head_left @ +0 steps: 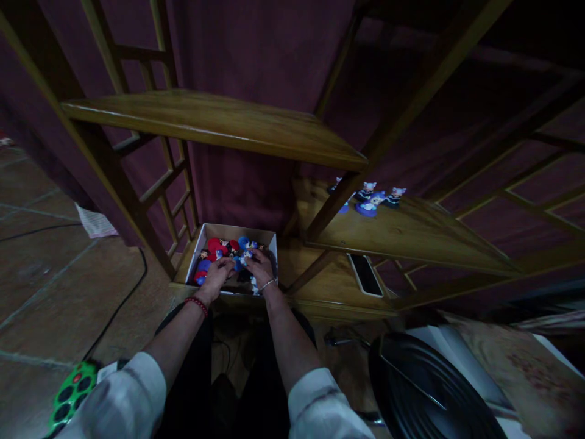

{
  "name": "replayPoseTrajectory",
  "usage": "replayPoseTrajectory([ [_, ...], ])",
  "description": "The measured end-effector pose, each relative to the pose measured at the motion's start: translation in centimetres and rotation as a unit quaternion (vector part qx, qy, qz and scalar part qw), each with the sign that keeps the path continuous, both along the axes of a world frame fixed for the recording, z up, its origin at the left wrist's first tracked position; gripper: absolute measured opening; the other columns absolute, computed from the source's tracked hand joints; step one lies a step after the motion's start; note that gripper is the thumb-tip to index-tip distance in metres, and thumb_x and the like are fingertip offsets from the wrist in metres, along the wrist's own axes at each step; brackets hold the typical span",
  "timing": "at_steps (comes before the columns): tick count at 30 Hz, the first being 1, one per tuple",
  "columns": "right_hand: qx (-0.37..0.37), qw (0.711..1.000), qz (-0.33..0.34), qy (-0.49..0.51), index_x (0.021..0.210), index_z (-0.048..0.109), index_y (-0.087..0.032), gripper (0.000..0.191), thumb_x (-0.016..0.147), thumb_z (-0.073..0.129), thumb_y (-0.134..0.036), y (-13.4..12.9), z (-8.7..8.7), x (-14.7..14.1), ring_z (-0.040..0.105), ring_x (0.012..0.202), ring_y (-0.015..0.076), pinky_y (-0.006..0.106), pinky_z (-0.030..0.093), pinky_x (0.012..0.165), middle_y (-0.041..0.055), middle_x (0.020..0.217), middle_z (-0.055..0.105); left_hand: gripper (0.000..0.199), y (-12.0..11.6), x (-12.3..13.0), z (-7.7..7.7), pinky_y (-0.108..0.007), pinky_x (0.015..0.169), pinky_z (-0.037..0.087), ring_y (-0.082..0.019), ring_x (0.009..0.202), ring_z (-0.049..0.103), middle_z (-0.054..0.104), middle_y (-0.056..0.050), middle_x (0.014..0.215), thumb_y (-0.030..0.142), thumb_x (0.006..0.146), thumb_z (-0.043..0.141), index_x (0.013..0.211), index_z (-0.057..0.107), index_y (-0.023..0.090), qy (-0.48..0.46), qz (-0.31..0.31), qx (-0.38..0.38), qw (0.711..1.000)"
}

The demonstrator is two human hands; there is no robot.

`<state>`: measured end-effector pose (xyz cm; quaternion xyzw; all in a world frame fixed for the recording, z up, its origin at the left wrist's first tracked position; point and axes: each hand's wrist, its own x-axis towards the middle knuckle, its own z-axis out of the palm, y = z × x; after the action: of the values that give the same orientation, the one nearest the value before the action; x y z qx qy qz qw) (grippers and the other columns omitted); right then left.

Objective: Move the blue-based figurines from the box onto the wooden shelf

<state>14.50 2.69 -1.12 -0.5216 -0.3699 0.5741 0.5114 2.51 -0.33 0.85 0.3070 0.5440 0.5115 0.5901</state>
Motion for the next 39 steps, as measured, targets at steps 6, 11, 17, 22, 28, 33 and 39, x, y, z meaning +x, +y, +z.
replayPoseTrajectory([
  [6, 0.007, 1.000, 0.006, 0.004, 0.091, 0.059, -0.021, 0.039, 0.053, 0.063, -0.028, -0.2, 0.5, -0.2, 0.054, 0.073, 0.0138, 0.027, 0.046, 0.063, 0.0002, 0.084, 0.059, 0.013, 0.3, -0.3, -0.2, -0.026, 0.069, 0.048, -0.010, 0.064, 0.056, 0.059, -0.001, 0.066, 0.020, 0.057, 0.064, 0.064, 0.056, 0.012, -0.089, -0.007, -0.016, 0.996],
  [11, 0.031, 0.999, 0.010, -0.028, 0.094, 0.059, -0.021, 0.039, 0.056, 0.061, -0.026, -0.1, 0.5, -0.1, 0.055, 0.077, 0.0144, 0.027, 0.045, 0.068, 0.0004, 0.086, 0.061, 0.006, 0.5, -0.5, -0.1, -0.028, 0.069, 0.050, -0.010, 0.064, 0.058, 0.061, -0.002, 0.067, 0.014, 0.065, 0.058, 0.068, 0.055, 0.012, -0.135, -0.013, -0.036, 0.990],
  [17, 0.065, 0.996, 0.031, -0.050, 0.097, 0.058, -0.021, 0.039, 0.059, 0.060, -0.025, 0.1, 0.1, 0.1, 0.055, 0.082, 0.0148, 0.028, 0.044, 0.074, 0.0005, 0.088, 0.062, 0.004, 0.6, -0.8, -0.2, -0.021, 0.053, 0.049, -0.009, 0.055, 0.057, 0.061, -0.003, 0.063, 0.013, 0.067, 0.055, 0.071, 0.053, 0.011, -0.128, -0.012, -0.050, 0.990],
  [22, 0.082, 0.994, 0.040, -0.057, 0.098, 0.058, -0.021, 0.038, 0.060, 0.060, -0.024, 0.0, -0.1, 0.0, 0.054, 0.089, 0.0154, 0.029, 0.042, 0.080, 0.0008, 0.094, 0.061, 0.011, 0.7, -1.0, -0.1, -0.016, 0.039, 0.038, -0.013, 0.060, 0.061, 0.063, -0.006, 0.067, 0.020, 0.068, 0.055, 0.075, 0.054, 0.011, -0.135, -0.049, -0.049, 0.988],
  [28, 0.093, 0.994, 0.047, -0.044, 0.095, 0.059, -0.021, 0.036, 0.059, 0.061, -0.023, 0.0, 0.2, -0.2, 0.054, 0.092, 0.0157, 0.029, 0.042, 0.082, 0.0007, 0.096, 0.062, 0.012, 0.8, -1.1, -0.3, -0.014, 0.037, 0.036, -0.014, 0.060, 0.062, 0.063, -0.006, 0.065, 0.022, 0.071, 0.053, 0.076, 0.054, 0.011, -0.149, -0.064, -0.049, 0.986],
  [33, 0.098, 0.993, 0.048, -0.042, 0.093, 0.059, -0.021, 0.034, 0.059, 0.060, -0.023, -0.2, 0.9, -0.4, 0.053, 0.094, 0.0162, 0.030, 0.041, 0.084, 0.0010, 0.097, 0.061, 0.013, 0.9, -1.1, -0.4, -0.016, 0.045, 0.044, -0.014, 0.063, 0.063, 0.064, -0.006, 0.070, 0.024, 0.074, 0.052, 0.078, 0.053, 0.012, -0.156, -0.063, -0.054, 0.984],
  [39, 0.094, 0.994, 0.042, -0.036, 0.094, 0.059, -0.020, 0.035, 0.059, 0.059, -0.022, -0.2, 1.2, -0.5, 0.054, 0.092, 0.0155, 0.029, 0.042, 0.082, 0.0013, 0.097, 0.061, 0.017, 0.9, -1.1, -0.3, -0.018, 0.052, 0.049, -0.014, 0.066, 0.063, 0.065, -0.008, 0.074, 0.027, 0.075, 0.053, 0.080, 0.055, 0.012, -0.169, -0.072, -0.066, 0.981],
])
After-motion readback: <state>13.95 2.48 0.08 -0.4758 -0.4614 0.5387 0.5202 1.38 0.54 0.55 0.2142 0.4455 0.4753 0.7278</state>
